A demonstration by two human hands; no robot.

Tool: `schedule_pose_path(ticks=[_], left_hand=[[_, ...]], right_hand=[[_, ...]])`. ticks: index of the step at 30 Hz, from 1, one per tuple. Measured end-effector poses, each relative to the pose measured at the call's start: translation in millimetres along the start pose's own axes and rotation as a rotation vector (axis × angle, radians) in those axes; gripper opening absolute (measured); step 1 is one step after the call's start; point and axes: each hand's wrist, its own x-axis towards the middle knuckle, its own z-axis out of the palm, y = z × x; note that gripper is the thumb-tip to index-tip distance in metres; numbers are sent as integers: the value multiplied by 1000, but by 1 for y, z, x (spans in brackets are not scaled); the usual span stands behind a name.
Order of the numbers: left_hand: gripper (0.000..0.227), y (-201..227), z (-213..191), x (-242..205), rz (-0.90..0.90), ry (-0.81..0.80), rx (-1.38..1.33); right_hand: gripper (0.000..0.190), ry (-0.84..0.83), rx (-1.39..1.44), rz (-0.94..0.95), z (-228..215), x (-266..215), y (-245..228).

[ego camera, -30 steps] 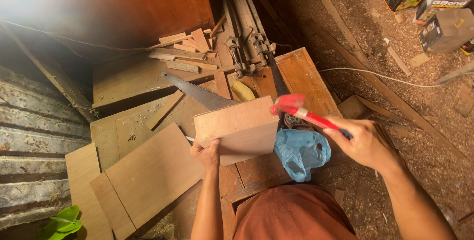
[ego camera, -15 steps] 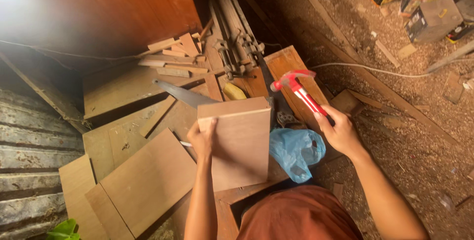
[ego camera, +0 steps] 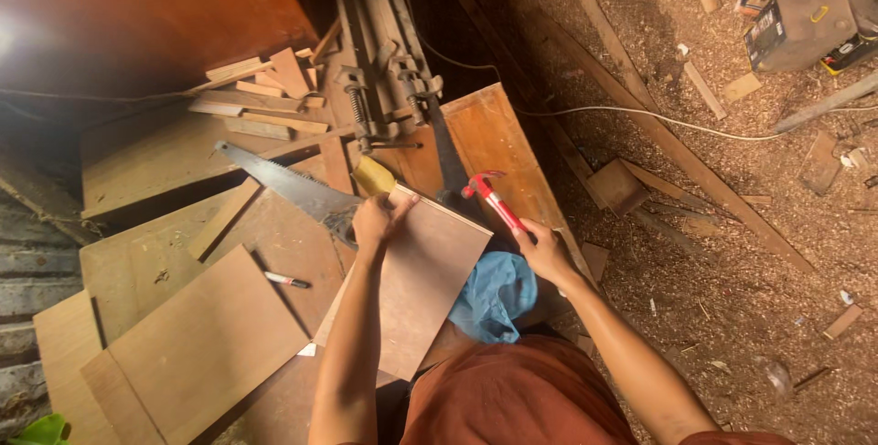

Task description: The person hammers nails into a small wooden box using a hammer, then flips the box and continues hammering. They place the box down, pick up a larger wooden panel, and use a clamp to secure it on the workbench.

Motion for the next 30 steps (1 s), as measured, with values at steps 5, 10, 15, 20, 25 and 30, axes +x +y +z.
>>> schedule_pose_path(ticks=[5, 10, 15, 20, 25, 30], left_hand=[[71, 4, 15, 31, -37, 78, 79], [72, -14, 45, 40, -12, 202, 58], [71, -11, 77, -6, 307, 460, 80], [61, 59, 59, -94, 384, -77, -216], [83, 91, 28, -114, 334, -272, -74], [57, 48, 34, -114, 301, -173, -44]], right_hand=[[35, 62, -2, -66, 17, 22, 36], [38, 155, 9, -136, 34, 31, 50], [39, 181, -100, -126, 38, 33, 48], [38, 217, -121, -179, 39, 34, 59], [37, 213, -119, -150, 41, 40, 77], [41, 219, -125, -109, 44, 36, 87]])
